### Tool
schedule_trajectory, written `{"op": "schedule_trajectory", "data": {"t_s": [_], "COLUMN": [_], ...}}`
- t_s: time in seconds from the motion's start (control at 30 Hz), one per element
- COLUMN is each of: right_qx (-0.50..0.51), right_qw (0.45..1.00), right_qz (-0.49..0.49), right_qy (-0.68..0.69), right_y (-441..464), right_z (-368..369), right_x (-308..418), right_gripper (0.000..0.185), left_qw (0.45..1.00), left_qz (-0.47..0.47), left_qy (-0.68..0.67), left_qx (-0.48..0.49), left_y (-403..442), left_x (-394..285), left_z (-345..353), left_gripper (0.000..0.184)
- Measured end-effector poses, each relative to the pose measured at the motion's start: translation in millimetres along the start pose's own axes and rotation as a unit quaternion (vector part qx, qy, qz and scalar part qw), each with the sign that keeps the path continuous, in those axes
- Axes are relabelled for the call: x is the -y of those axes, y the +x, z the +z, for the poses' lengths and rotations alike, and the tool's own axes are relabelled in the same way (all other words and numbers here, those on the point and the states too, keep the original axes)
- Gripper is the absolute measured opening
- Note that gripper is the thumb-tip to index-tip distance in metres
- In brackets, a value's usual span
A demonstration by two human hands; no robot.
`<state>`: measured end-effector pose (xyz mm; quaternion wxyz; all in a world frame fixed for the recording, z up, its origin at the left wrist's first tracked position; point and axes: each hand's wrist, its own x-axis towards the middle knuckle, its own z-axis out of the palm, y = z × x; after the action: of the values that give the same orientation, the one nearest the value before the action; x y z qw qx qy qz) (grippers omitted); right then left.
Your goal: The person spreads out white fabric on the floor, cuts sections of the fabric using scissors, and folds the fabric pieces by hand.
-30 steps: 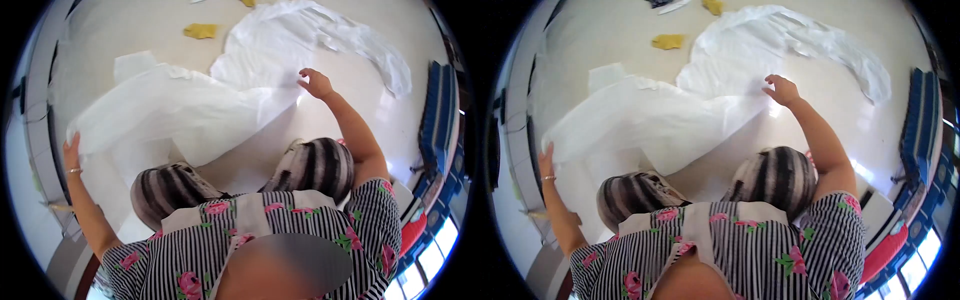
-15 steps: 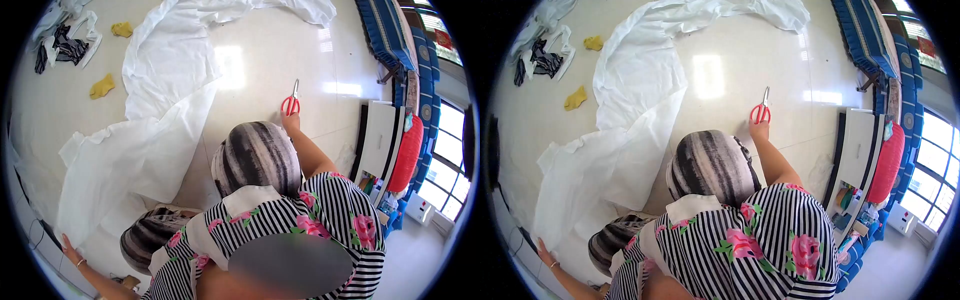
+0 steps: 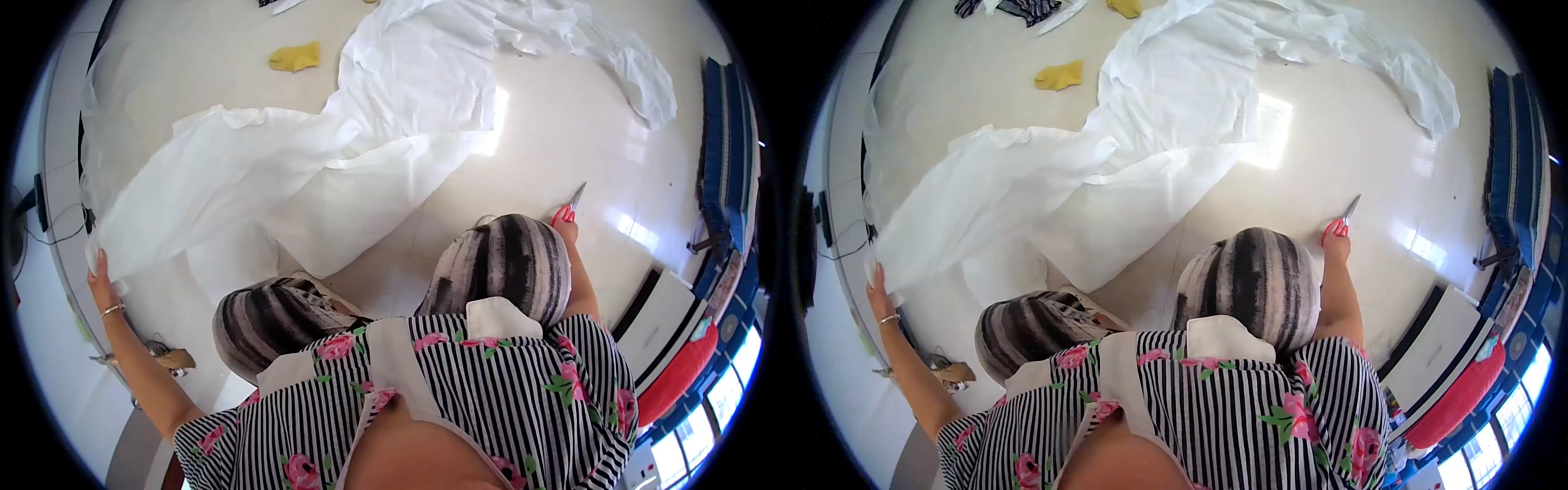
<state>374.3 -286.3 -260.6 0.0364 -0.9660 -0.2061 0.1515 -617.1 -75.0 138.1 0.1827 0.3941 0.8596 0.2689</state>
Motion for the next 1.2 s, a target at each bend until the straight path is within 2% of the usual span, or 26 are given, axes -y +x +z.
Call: {"op": "schedule_trajectory", "data": {"t_s": [0.03, 0.07, 0.1, 0.13, 0.17, 0.23, 0.27, 0.3, 0.4, 0.5, 0.6, 0.63, 0.73, 0.83, 0.93, 1.0, 1.03, 1.07, 1.1, 1.13, 1.2], "right_qx": [0.004, 0.109, 0.211, 0.332, 0.428, 0.538, 0.601, 0.646, 0.723, 0.750, 0.754, 0.730, 0.701, 0.671, 0.571, 0.431, 0.348, 0.296, 0.223, 0.176, 0.181], "right_qw": [0.999, 0.983, 0.940, 0.855, 0.815, 0.785, 0.756, 0.708, 0.650, 0.626, 0.626, 0.651, 0.674, 0.696, 0.771, 0.833, 0.847, 0.855, 0.842, 0.831, 0.795], "right_qz": [0.034, -0.008, -0.047, -0.111, -0.162, -0.195, -0.147, -0.231, -0.228, -0.199, -0.156, -0.141, -0.174, -0.202, -0.242, -0.345, -0.395, -0.423, -0.467, -0.498, -0.529], "right_qy": [0.029, 0.149, 0.263, 0.384, 0.357, 0.238, 0.213, 0.164, 0.057, 0.079, 0.126, 0.153, 0.156, 0.155, 0.147, 0.021, -0.075, -0.039, -0.155, -0.175, -0.237], "right_y": [-13.1, -26.9, -41.9, -54.9, -84.1, -136.2, -155.3, -164.6, -188.8, -192.7, -190.5, -194.9, -196.6, -193.3, -167.1, -141.5, -159.2, -150.7, -147.7, -137.2, -125.6], "right_z": [-9.9, -19.3, -24.8, -23.3, -49.7, -74.4, -72.7, -68.6, -58.6, -19.1, -9.7, -9.9, -9.0, -6.4, 5.0, 14.6, -36.0, -29.8, -44.4, -42.0, -42.0], "right_x": [23.4, 49.3, 75.7, 94.0, 139.1, 208.7, 227.3, 243.9, 290.7, 308.6, 333.3, 341.3, 345.7, 346.7, 328.6, 313.7, 329.7, 320.1, 324.2, 317.7, 317.6], "right_gripper": [0.030, 0.025, 0.020, 0.014, 0.017, 0.024, 0.036, 0.054, 0.075, 0.071, 0.068, 0.078, 0.073, 0.069, 0.065, 0.065, 0.059, 0.052, 0.050, 0.049, 0.045], "left_qw": [1.000, 1.000, 1.000, 1.000, 1.000, 0.999, 0.999, 0.999, 0.999, 1.000, 0.999, 0.999, 0.999, 1.000, 0.998, 0.995, 0.997, 0.997, 0.994, 0.989, 0.981], "left_qz": [-0.005, -0.006, -0.006, -0.005, -0.003, 0.002, -0.003, -0.007, -0.006, 0.001, -0.008, -0.013, 0.010, -0.005, -0.009, -0.023, -0.036, -0.049, 0.019, -0.013, -0.048], "left_qy": [-0.009, -0.002, 0.005, 0.013, -0.007, -0.048, -0.046, -0.044, -0.032, -0.021, -0.031, -0.037, -0.036, 0.006, -0.066, -0.100, -0.068, -0.038, -0.105, -0.145, -0.185], "left_qx": [0.000, -0.007, -0.011, -0.015, -0.010, -0.003, -0.003, -0.003, -0.010, -0.011, -0.008, -0.007, -0.029, -0.027, 0.000, 0.009, -0.019, -0.046, -0.010, -0.022, -0.017], "left_y": [0.6, -5.3, -15.4, -20.5, -17.4, -6.6, -3.9, -1.2, -9.3, -14.4, -15.9, -16.4, -23.2, -13.2, 0.6, 2.8, -20.1, -38.6, -29.0, -37.4, -52.9], "left_x": [3.2, -3.3, -18.1, -26.1, -22.1, -10.7, -8.1, -5.9, -14.5, -19.5, -17.8, -18.0, -13.4, -1.1, 22.8, 44.7, 17.2, -11.9, 8.2, -6.3, -34.3], "left_z": [-1.0, 2.5, 9.4, 14.1, 13.6, 8.9, 7.5, 5.5, 9.3, 11.6, 11.1, 10.7, 4.9, -0.7, -11.2, -20.8, -14.0, -0.1, 0.3, 6.3, 19.0], "left_gripper": [0.065, 0.064, 0.063, 0.062, 0.060, 0.056, 0.055, 0.054, 0.052, 0.053, 0.053, 0.053, 0.052, 0.055, 0.062, 0.058, 0.058, 0.059, 0.056, 0.053, 0.049]}}
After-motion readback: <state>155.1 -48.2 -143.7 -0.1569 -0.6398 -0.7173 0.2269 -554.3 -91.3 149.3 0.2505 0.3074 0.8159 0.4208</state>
